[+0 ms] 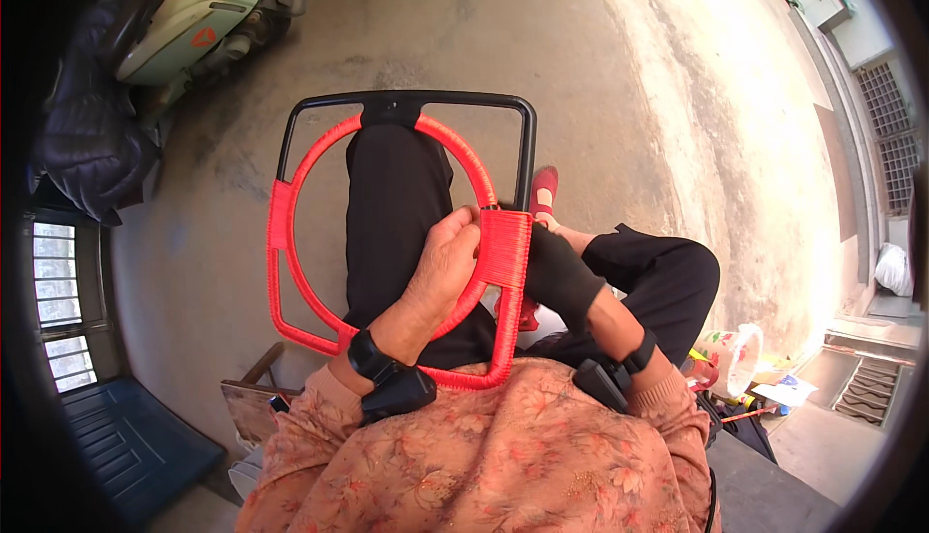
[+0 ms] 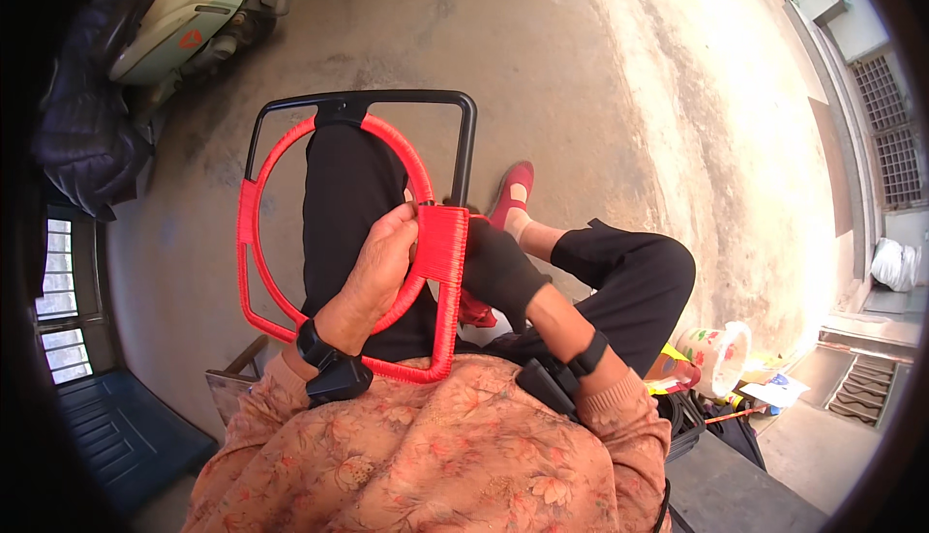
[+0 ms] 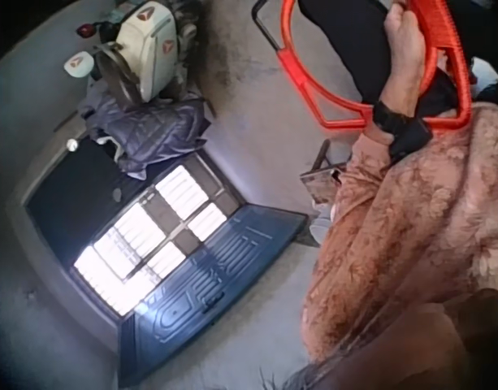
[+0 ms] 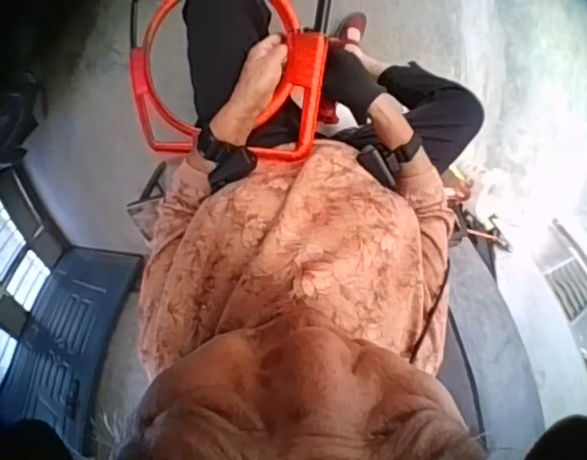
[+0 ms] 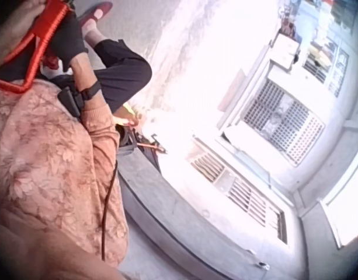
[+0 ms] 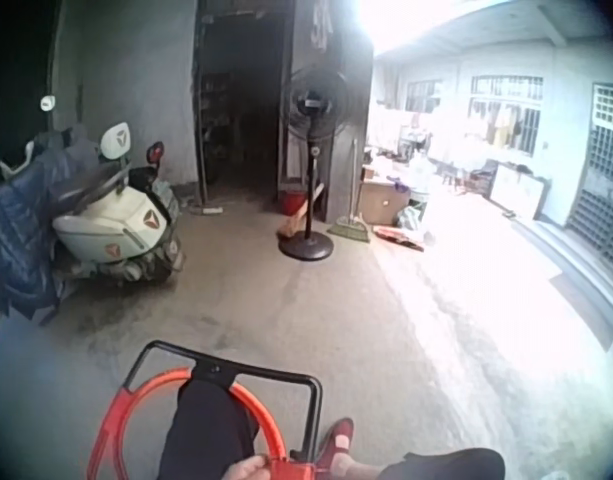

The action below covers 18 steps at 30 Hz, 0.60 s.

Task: The person is weaving red plastic cord around a black metal chair frame component to create a seat or backrest.

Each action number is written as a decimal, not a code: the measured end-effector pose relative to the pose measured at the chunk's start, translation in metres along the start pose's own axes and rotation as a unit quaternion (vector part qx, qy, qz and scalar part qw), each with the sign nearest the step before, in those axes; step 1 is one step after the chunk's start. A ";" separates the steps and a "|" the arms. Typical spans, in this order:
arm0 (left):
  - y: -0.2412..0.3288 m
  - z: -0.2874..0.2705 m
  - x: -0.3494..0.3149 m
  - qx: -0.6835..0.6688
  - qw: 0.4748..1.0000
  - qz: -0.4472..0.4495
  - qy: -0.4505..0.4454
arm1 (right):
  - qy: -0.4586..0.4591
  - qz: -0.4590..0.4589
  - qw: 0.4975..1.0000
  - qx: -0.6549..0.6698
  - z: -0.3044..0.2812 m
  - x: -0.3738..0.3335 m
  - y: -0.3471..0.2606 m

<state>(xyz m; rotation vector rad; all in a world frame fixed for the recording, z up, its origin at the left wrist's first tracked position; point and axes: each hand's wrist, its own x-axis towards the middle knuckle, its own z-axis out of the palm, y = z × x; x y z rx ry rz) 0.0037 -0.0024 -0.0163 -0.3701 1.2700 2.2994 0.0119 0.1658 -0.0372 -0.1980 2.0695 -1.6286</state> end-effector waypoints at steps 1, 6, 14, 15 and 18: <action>0.000 -0.001 0.000 -0.004 1.000 -0.011 -0.004 | 0.017 -0.049 0.998 -0.026 -0.002 0.010 0.005; -0.003 0.004 0.000 0.155 0.974 0.142 0.080 | 0.065 -0.035 0.997 -0.030 -0.019 0.033 0.008; 0.012 0.013 -0.018 0.442 0.686 0.549 0.180 | 0.255 -0.305 0.897 -0.192 -0.019 0.009 -0.050; 0.012 0.015 -0.021 0.433 0.696 0.554 0.146 | 0.211 -0.325 0.885 -0.258 -0.010 0.015 -0.054; 0.010 0.017 -0.021 0.396 0.716 0.563 0.118 | 0.176 -0.329 0.911 -0.179 0.002 0.017 -0.058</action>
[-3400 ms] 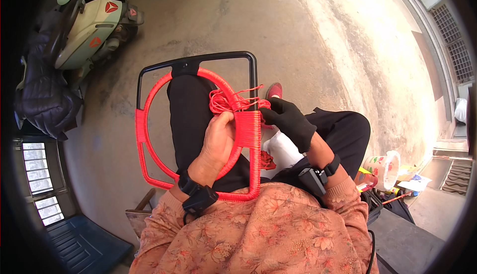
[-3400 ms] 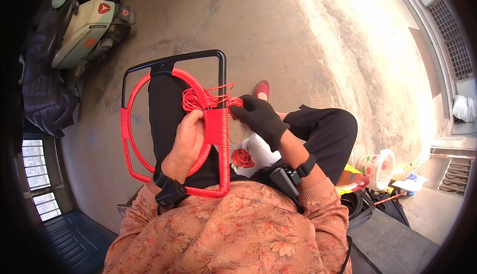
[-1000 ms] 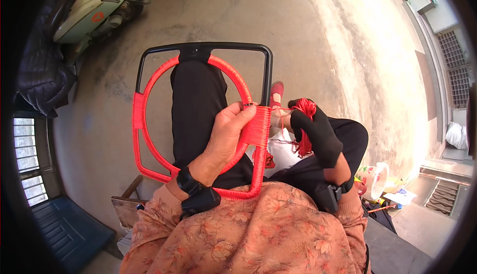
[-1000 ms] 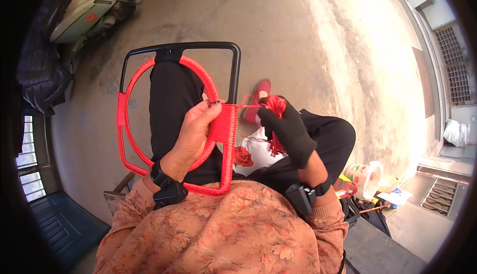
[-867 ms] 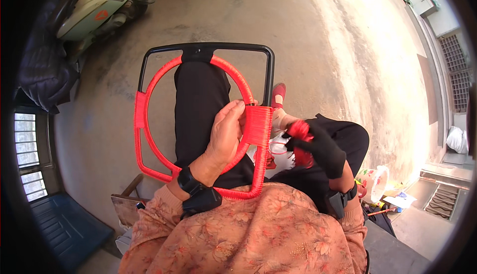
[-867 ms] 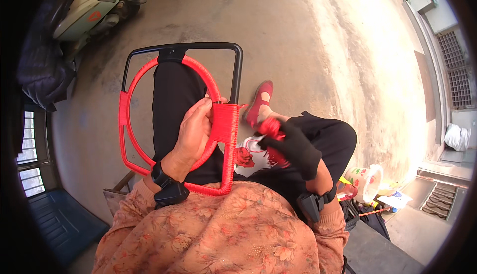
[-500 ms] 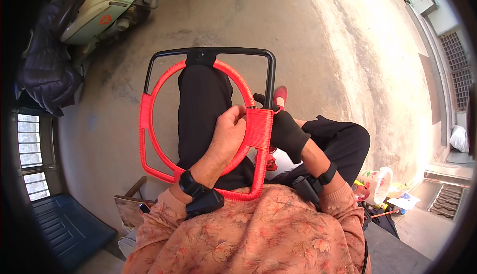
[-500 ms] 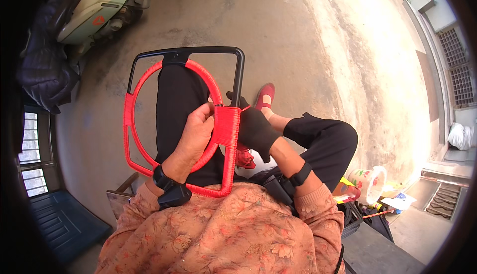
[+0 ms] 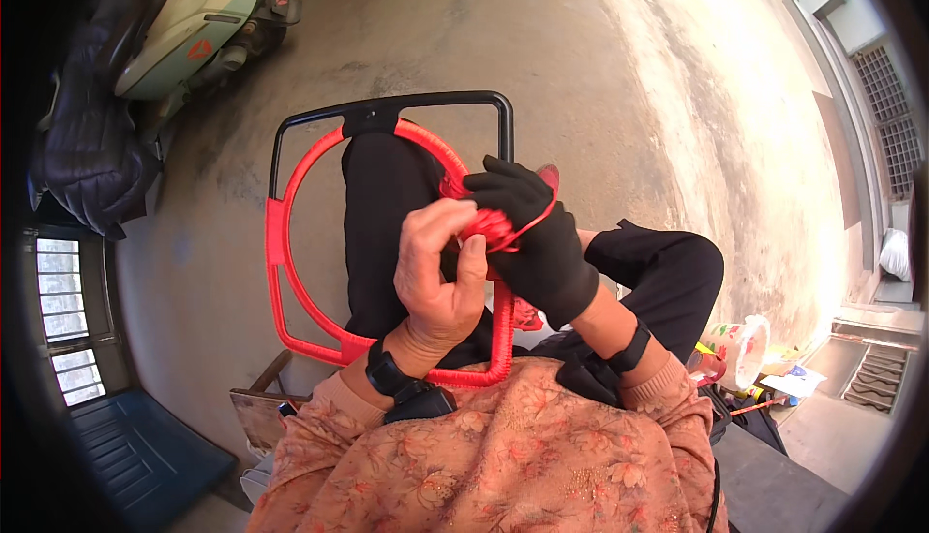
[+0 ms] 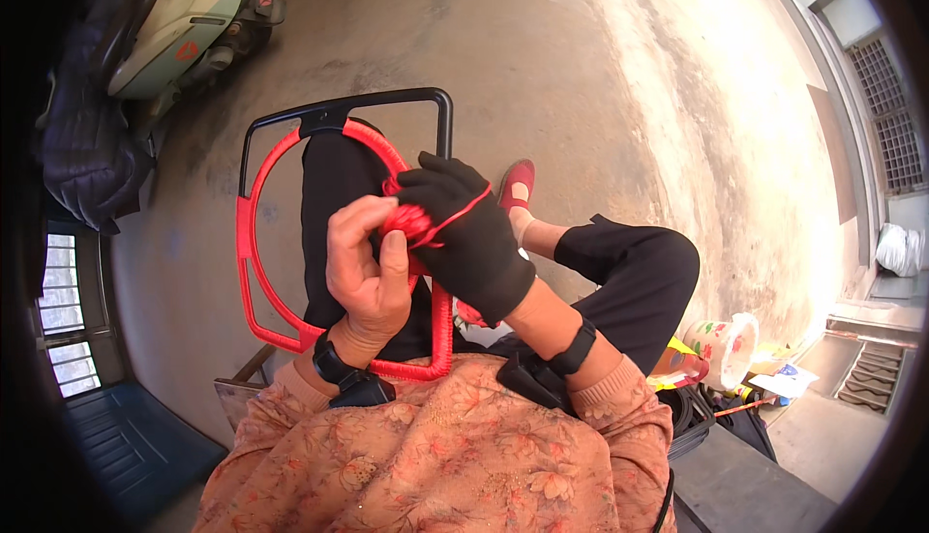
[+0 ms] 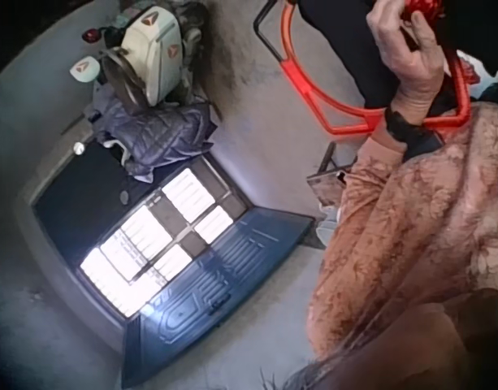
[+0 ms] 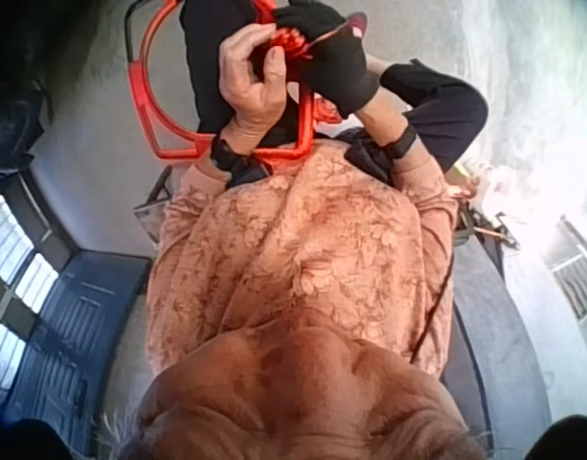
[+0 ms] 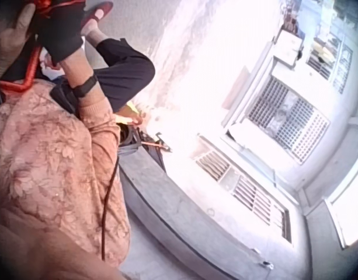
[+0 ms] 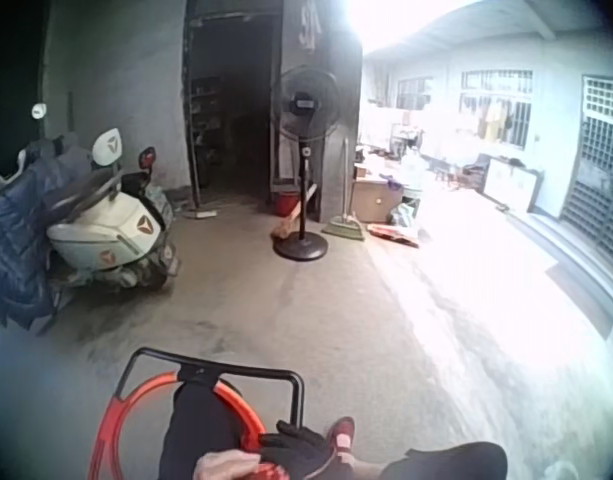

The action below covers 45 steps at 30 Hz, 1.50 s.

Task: The person is weaving red plastic cord around a black metal chair frame component to create a seat or backrest.

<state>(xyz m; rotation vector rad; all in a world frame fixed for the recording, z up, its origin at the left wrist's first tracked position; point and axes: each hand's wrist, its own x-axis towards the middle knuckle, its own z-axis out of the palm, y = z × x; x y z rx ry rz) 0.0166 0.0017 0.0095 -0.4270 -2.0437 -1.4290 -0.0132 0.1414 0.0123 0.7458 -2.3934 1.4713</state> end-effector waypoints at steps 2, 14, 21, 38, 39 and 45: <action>-0.006 -0.001 0.002 -0.016 0.998 -0.058 0.024 | 0.090 0.184 0.954 0.219 -0.005 0.000 0.002; -0.023 0.004 -0.003 -0.245 0.884 -0.392 -0.071 | 0.090 0.347 0.905 -0.229 -0.192 -0.091 0.128; -0.026 0.006 -0.002 -0.293 0.846 -0.439 -0.068 | 0.427 0.365 0.822 0.097 -0.269 -0.144 0.162; -0.028 0.002 -0.002 -0.342 0.808 -0.476 -0.063 | 0.077 0.430 0.672 0.598 -0.041 -0.044 0.053; -0.028 0.002 -0.002 -0.336 0.809 -0.478 -0.062 | 0.137 0.375 0.682 0.613 -0.041 -0.041 0.051; -0.022 0.000 0.004 -0.371 0.773 -0.508 -0.079 | 0.154 0.306 0.597 0.726 -0.035 -0.010 0.058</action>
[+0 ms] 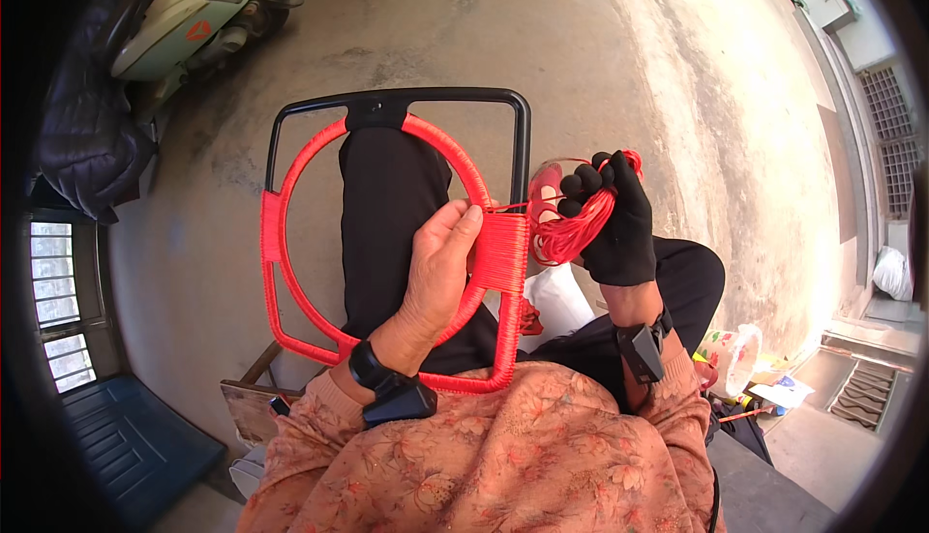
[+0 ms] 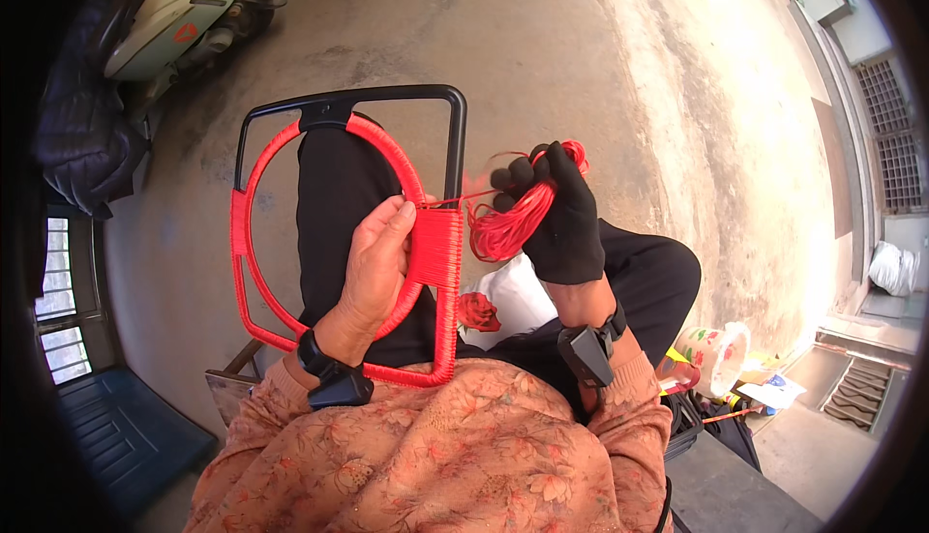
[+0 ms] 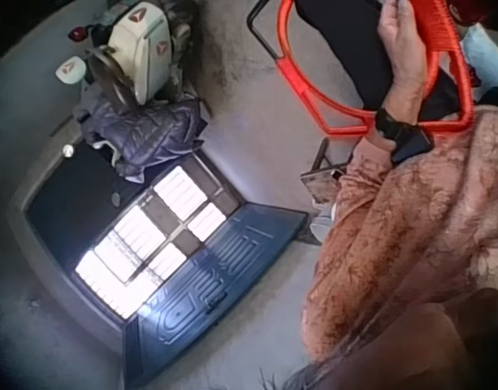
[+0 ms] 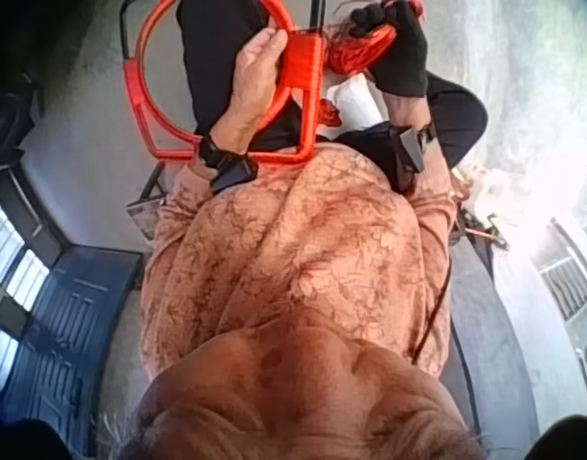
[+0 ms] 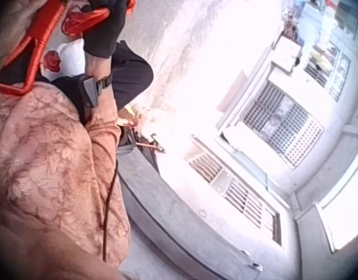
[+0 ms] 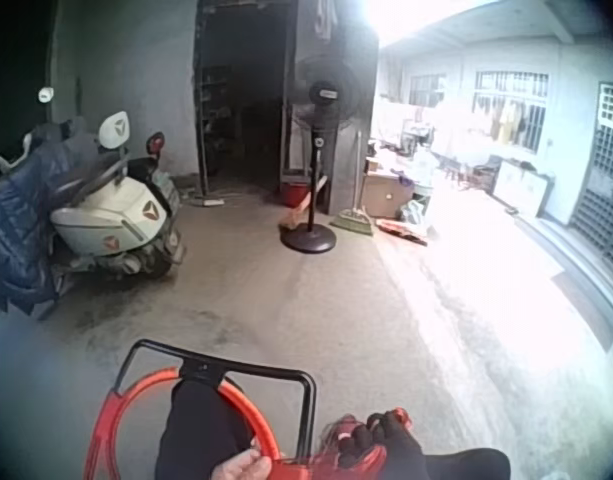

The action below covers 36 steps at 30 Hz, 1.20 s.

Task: The person is weaving red plastic cord around a black metal chair frame component to create a seat or backrest.

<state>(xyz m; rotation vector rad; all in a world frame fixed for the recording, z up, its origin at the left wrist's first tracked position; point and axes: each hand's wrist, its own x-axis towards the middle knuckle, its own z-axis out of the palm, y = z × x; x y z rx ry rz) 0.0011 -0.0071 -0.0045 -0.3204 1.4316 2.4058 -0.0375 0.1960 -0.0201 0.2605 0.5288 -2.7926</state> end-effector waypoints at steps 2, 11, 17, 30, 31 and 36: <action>0.002 0.002 0.000 -0.095 0.992 -0.067 -0.053 | -0.021 0.002 1.000 0.012 -0.004 0.005 0.000; 0.006 0.002 0.001 -0.153 0.978 -0.104 -0.101 | 0.017 -0.005 0.993 -0.115 -0.034 -0.016 0.007; -0.004 0.006 -0.001 -0.043 0.993 -0.051 -0.093 | 0.124 0.033 0.977 -0.173 -0.046 -0.029 0.002; -0.017 0.009 -0.004 0.127 0.978 0.154 0.057 | 0.131 -0.054 0.857 -0.495 0.024 0.027 0.015; -0.016 0.008 -0.006 0.165 0.975 0.138 0.058 | 0.125 -0.047 0.873 -0.470 0.030 0.035 0.019; -0.014 0.011 -0.009 0.149 0.977 0.140 0.067 | 0.148 -0.019 0.890 -0.430 0.043 0.049 0.020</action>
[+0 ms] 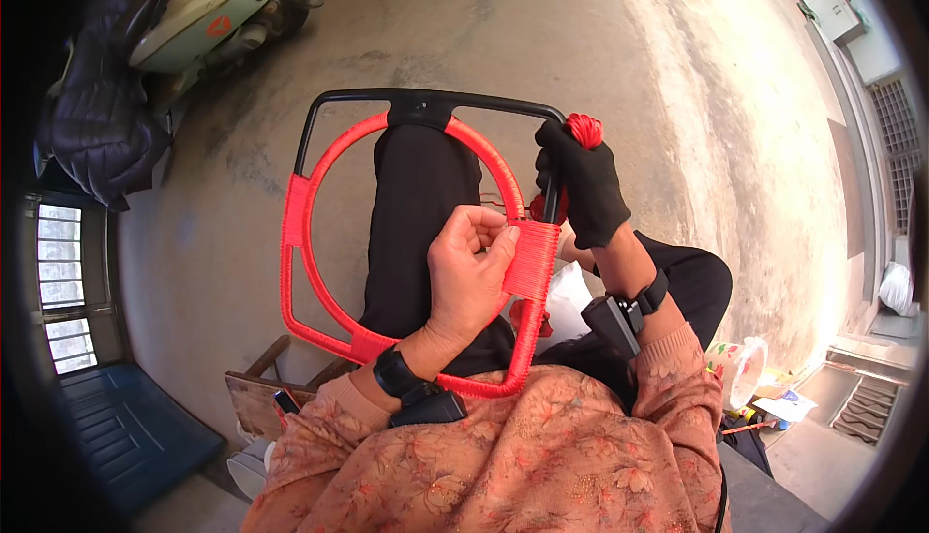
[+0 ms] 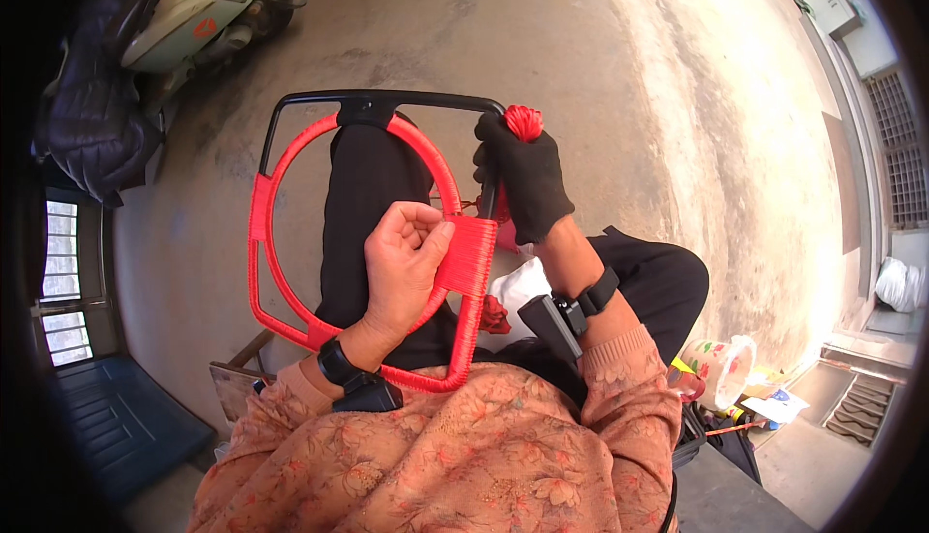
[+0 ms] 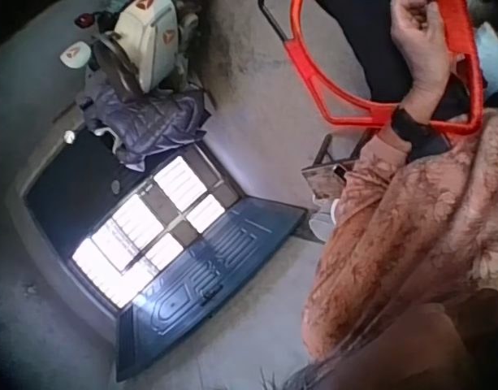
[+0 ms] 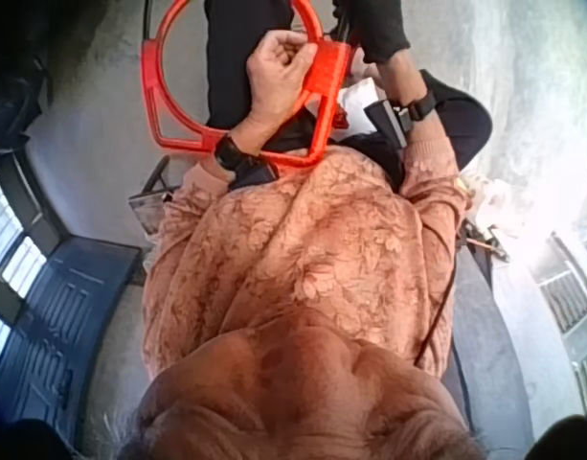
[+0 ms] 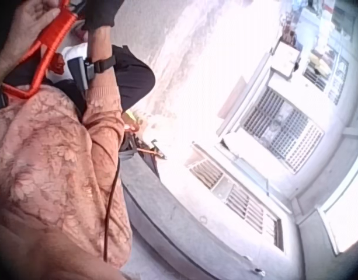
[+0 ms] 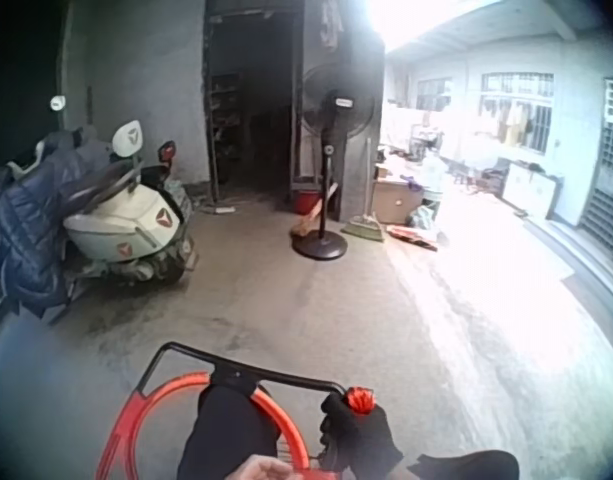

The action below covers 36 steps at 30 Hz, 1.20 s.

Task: The person is weaving red plastic cord around a black metal chair frame component to create a seat or backrest.

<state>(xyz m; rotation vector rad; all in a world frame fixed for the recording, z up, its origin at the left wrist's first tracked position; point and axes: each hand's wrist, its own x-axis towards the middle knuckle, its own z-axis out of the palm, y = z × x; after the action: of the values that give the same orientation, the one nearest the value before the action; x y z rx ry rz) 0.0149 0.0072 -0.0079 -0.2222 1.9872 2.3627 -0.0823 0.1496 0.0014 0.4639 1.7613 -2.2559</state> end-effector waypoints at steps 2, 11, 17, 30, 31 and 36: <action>0.001 0.000 -0.001 -0.013 1.000 -0.012 0.002 | 0.028 0.011 1.000 -0.008 0.000 -0.002 0.001; -0.008 -0.004 0.009 0.020 0.998 0.025 -0.052 | 0.043 0.028 0.998 0.029 -0.006 -0.004 0.010; -0.006 -0.004 0.006 0.042 0.998 -0.003 -0.047 | 0.044 0.014 0.999 0.029 -0.008 -0.004 0.011; -0.007 -0.003 0.015 0.293 0.933 0.210 -0.022 | 0.099 0.010 0.994 0.043 -0.003 -0.011 0.011; -0.006 -0.002 0.014 0.292 0.936 0.195 -0.026 | 0.098 0.010 0.995 0.035 -0.004 -0.011 0.011; -0.002 -0.002 0.012 0.166 0.984 0.058 -0.027 | 0.008 -0.053 0.994 -0.096 -0.021 -0.004 -0.003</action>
<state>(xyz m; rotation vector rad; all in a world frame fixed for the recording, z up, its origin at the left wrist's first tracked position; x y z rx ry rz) 0.0039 0.0048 -0.0121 -0.0265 2.3825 2.0237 -0.0783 0.1708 0.0012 0.3588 2.0311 -2.1278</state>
